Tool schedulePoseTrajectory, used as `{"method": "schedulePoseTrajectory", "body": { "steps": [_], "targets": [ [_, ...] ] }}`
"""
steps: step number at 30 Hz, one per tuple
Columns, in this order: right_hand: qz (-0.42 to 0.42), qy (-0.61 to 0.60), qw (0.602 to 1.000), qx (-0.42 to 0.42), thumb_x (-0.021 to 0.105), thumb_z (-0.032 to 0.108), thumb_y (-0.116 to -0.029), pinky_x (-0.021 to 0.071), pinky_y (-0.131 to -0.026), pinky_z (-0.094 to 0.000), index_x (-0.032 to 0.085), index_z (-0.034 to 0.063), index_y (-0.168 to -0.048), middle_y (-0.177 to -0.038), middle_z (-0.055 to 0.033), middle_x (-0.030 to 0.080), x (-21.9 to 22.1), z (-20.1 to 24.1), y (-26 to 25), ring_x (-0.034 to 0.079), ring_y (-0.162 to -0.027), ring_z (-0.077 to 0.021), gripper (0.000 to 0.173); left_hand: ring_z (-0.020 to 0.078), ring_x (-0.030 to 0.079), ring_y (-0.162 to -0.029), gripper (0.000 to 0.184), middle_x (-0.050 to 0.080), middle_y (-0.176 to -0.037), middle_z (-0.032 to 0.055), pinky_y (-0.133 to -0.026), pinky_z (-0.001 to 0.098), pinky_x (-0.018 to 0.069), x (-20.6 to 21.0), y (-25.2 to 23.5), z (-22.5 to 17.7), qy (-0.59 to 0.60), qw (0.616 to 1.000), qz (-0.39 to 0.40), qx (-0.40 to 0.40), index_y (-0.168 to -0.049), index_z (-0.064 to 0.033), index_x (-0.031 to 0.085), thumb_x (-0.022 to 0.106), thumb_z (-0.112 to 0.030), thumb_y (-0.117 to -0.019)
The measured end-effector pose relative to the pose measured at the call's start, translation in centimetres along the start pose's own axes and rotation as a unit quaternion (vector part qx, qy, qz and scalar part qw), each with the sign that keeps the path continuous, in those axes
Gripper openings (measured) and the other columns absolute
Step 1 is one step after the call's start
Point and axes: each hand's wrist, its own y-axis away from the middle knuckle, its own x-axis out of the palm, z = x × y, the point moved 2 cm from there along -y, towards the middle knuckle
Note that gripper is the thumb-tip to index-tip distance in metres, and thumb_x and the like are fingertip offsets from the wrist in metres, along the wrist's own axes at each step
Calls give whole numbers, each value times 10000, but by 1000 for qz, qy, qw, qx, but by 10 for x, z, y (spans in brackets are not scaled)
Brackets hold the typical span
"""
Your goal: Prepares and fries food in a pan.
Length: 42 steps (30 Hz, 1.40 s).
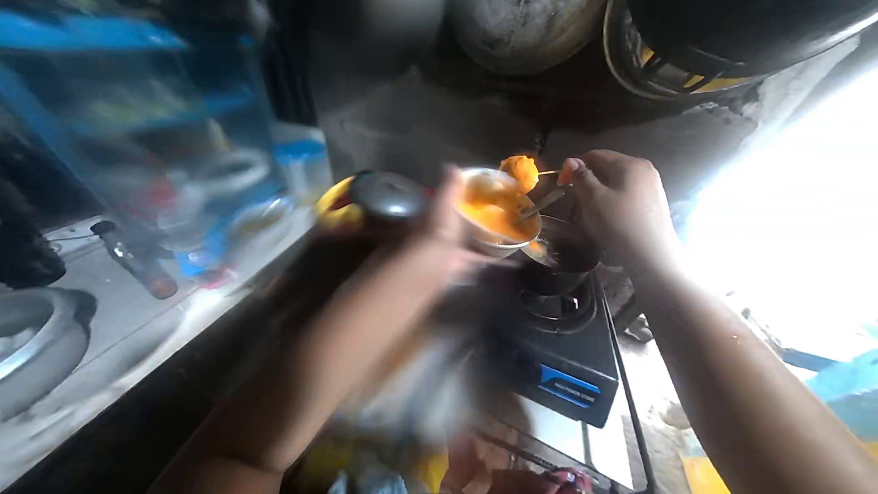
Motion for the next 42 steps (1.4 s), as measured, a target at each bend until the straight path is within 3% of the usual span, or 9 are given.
{"method": "schedulePoseTrajectory", "body": {
  "steps": [11,18,27,31,33,36,38,40,42],
  "targets": [
    [40,-198,978,43,546,184,-1064,396,-578,-177,689,87,-922,-740,67,599,6,-63,-20,476,-599,14,224,412,648,-1060,799,584,-1287,256,-788,546,581,23,-27,17,17,999,-24,18,-1440,-107,480,315,-740,-982],
    [73,-328,936,109,531,145,-1068,414,-563,-154,681,88,-868,-683,70,591,5,-70,-32,490,-569,5,256,421,650,-1071,810,580,-1306,256,-786,552,587,29,-39,20,11,999,-41,29,-1452,-121,475,313,-754,-973],
    [60,-256,956,131,557,149,-1058,414,-552,-143,679,95,-894,-713,77,610,-19,-116,-44,490,-574,22,211,454,663,-1090,769,587,-1353,231,-769,631,592,-18,-68,29,32,993,-91,64,-1489,-190,447,368,-750,-967],
    [114,-102,979,136,571,211,-1059,435,-609,-273,704,61,-943,-740,15,591,-21,-154,-41,493,-622,-56,231,469,663,-1112,746,613,-1357,195,-782,679,582,-66,-71,39,53,989,-125,61,-1480,-252,462,386,-768,-947],
    [153,-21,978,138,574,189,-1059,474,-680,-417,703,18,-974,-804,-83,627,-14,-166,-40,555,-702,-172,230,465,666,-1104,696,626,-1337,190,-769,687,572,-85,-61,44,51,989,-109,81,-1461,-249,484,307,-733,-993],
    [235,114,958,117,604,131,-1029,509,-874,-651,737,3,-1059,-1021,-232,713,12,-191,-43,682,-972,-410,188,342,712,-992,598,639,-1250,149,-668,547,622,-81,-28,42,11,984,-138,113,-1447,-195,436,157,-576,-1081],
    [288,198,931,107,615,161,-1014,515,-840,-684,738,27,-1016,-1013,-238,710,33,-209,-47,681,-984,-450,183,300,694,-1053,572,619,-1264,125,-730,534,625,-87,-13,44,2,981,-154,120,-1445,-173,412,261,-572,-1064],
    [329,256,903,108,599,171,-1017,514,-809,-676,716,11,-972,-994,-247,700,49,-212,-48,677,-978,-461,203,309,693,-1058,638,654,-1219,108,-752,577,616,-111,-6,55,23,978,-154,142,-1375,-183,493,530,-645,-936],
    [354,289,883,110,609,175,-1010,514,-828,-673,722,8,-983,-1010,-247,703,62,-214,-50,676,-997,-461,203,299,701,-1041,571,671,-1194,79,-736,578,615,-129,3,63,18,976,-157,147,-1332,-209,517,452,-647,-972]
  ]
}}
